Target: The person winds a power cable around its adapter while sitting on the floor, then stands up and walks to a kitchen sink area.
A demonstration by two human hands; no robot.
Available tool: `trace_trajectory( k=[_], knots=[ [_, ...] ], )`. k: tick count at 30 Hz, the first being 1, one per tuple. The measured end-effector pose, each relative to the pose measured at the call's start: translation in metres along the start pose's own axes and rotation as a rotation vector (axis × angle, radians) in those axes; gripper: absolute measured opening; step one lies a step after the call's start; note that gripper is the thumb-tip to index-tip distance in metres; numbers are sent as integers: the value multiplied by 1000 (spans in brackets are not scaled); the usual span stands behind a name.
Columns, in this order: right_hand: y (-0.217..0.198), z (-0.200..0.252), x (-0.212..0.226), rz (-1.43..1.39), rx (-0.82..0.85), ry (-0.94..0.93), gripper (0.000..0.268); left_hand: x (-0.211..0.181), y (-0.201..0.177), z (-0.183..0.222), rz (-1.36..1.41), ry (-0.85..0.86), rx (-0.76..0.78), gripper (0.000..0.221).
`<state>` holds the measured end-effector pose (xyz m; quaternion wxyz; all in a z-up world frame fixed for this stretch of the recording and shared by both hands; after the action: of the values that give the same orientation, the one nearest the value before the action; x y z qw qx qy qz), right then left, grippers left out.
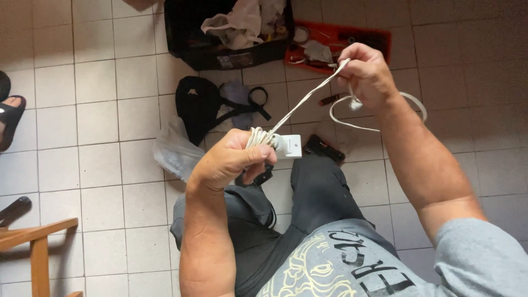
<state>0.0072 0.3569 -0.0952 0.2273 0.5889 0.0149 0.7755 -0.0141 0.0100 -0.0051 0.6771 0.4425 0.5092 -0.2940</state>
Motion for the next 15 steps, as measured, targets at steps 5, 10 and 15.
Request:
trace_trajectory(
  k=[5, 10, 15],
  knots=[
    [11, -44, -67, 715, -103, -293, 15, 6, 18, -3, 256, 169, -1, 27],
    [85, 23, -76, 599, 130, -167, 15, 16, 12, -8, 463, 349, -138, 35],
    [74, 35, -142, 1688, 411, -575, 22, 26, 0, -19, 580, 549, -293, 44]
  ],
)
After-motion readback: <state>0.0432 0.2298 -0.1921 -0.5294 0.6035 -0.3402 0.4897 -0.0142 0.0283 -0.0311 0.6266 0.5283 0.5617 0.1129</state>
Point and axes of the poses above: each hand's wrist, its own z-axis away from the middle knuckle, its own y-axis out of the palm, x = y × z, the point moved 2 cm from there along -z, towards the middle knuckle, and after that the axes turned 9 degrees about y, right-handed, at the moved point
